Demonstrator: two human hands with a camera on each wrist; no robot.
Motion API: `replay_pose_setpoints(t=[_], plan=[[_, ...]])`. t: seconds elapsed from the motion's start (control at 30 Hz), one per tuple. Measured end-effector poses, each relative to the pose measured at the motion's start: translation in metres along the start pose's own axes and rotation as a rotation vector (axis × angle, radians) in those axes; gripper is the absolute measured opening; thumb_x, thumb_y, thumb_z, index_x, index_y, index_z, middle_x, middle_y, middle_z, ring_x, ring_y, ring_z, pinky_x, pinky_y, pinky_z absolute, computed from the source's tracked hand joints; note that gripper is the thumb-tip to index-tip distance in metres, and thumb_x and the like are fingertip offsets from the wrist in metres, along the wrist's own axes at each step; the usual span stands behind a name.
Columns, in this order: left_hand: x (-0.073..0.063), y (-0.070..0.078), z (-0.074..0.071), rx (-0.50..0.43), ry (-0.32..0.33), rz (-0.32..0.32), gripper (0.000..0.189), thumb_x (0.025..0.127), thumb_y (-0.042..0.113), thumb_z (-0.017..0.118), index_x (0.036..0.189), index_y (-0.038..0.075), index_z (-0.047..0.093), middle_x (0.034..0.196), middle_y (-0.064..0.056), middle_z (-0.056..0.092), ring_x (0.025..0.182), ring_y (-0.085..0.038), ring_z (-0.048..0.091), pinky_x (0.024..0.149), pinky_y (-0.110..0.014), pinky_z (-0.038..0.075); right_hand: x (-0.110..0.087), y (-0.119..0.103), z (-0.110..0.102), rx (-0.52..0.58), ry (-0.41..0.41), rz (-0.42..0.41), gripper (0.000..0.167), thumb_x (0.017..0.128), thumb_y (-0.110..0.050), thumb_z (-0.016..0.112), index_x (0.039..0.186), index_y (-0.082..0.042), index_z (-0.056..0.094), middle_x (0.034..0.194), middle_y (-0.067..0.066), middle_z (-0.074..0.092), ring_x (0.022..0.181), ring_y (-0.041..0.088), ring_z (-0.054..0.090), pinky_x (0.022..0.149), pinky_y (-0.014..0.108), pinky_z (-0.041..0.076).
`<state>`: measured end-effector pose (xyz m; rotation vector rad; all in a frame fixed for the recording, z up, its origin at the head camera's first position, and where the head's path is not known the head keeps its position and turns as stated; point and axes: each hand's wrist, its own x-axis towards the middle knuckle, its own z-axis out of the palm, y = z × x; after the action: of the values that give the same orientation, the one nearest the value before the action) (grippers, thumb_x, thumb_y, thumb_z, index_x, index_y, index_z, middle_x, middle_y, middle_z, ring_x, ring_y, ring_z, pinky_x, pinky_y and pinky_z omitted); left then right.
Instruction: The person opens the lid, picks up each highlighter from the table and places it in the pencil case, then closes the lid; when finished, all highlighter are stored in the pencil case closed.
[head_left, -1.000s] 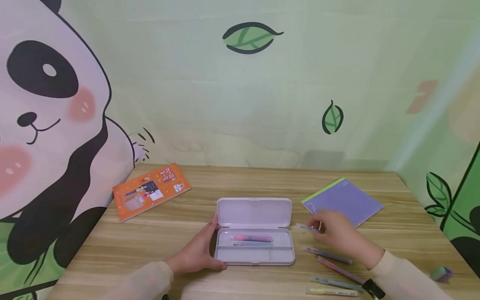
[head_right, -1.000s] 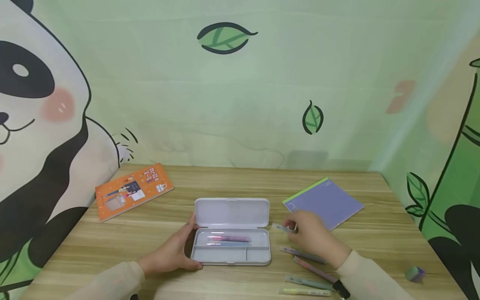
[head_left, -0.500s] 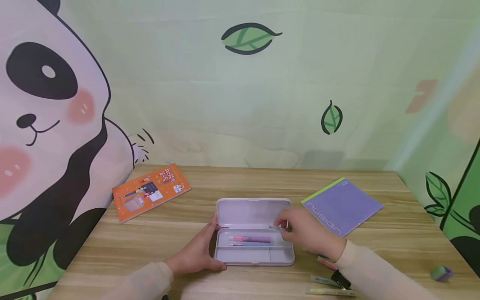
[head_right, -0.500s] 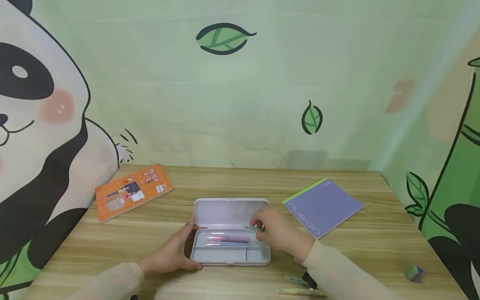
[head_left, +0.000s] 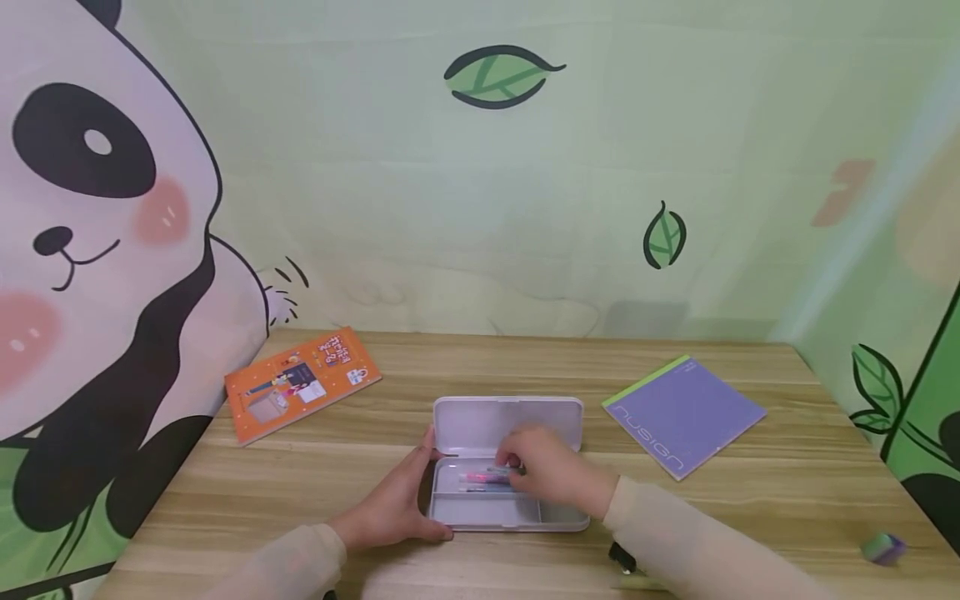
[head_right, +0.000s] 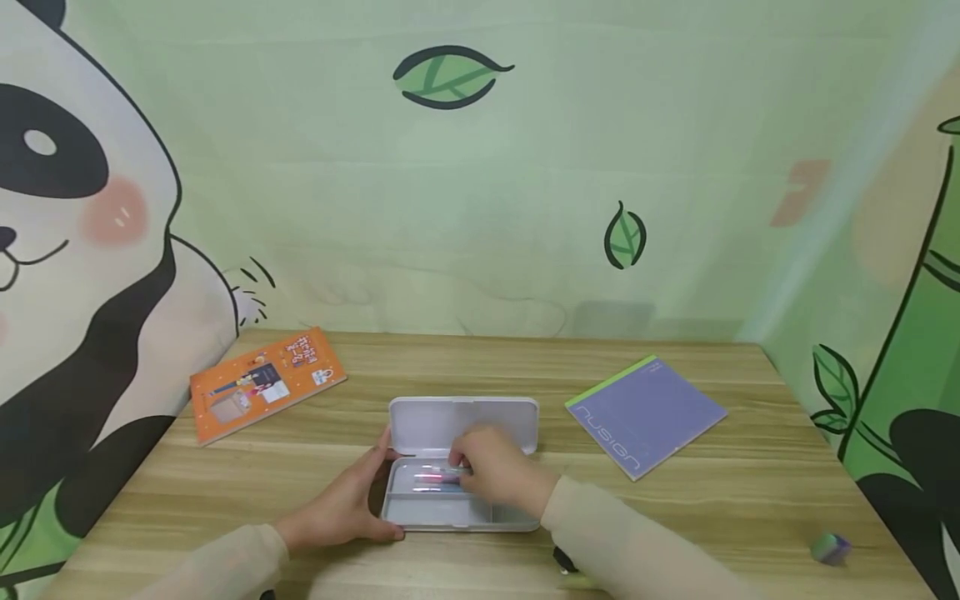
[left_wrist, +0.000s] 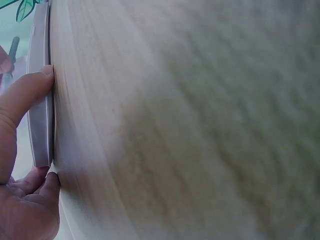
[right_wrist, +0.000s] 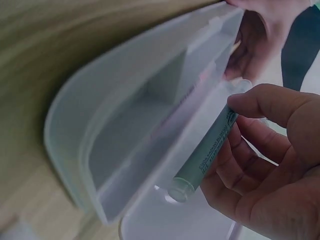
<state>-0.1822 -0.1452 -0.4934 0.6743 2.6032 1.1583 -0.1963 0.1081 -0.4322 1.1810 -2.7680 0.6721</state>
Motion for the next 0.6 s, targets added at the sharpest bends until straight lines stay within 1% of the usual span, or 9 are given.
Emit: replay_pose_setpoints(t=[0.17,0.37,0.5,0.6], plan=[[0.0,0.001,0.0,-0.01,-0.003,0.004,0.136,0.061,0.031,0.092,0.155,0.005,-0.004,0.136,-0.008,0.047,0.129,-0.021,0.041,0.116,-0.049,0.025,0.008,-0.004,0.013,0.022,-0.023,0.011,0.012,0.071,0.002,0.07,0.082,-0.004,0.069,0.072,0.002,0.057,0.068,0.008,0.045,0.063,0.019,0.041],[0.001,0.002,-0.001,0.002,0.002,0.012,0.137,0.061,0.03,0.092,0.155,0.005,-0.005,0.136,-0.007,0.047,0.129,-0.02,0.041,0.115,-0.049,0.026,0.014,-0.004,0.023,0.046,-0.068,0.06,0.012,0.074,-0.001,0.072,0.084,-0.005,0.07,0.077,0.002,0.059,0.071,0.009,0.048,0.066,0.021,0.044],[0.0,0.002,-0.001,0.006,0.003,0.012,0.137,0.061,0.03,0.092,0.155,0.003,-0.004,0.136,-0.008,0.047,0.13,-0.021,0.041,0.115,-0.05,0.026,0.013,-0.001,0.026,0.049,-0.053,0.052,0.014,0.072,-0.003,0.073,0.086,-0.005,0.071,0.079,0.003,0.06,0.073,0.01,0.049,0.067,0.021,0.045],[-0.001,0.001,-0.001,0.002,0.008,0.014,0.137,0.06,0.03,0.092,0.155,0.003,-0.004,0.136,-0.009,0.047,0.129,-0.022,0.041,0.115,-0.05,0.026,0.011,0.0,0.024,0.05,-0.028,0.041,0.018,0.071,-0.005,0.075,0.088,-0.004,0.072,0.081,0.004,0.061,0.074,0.011,0.051,0.068,0.022,0.046]])
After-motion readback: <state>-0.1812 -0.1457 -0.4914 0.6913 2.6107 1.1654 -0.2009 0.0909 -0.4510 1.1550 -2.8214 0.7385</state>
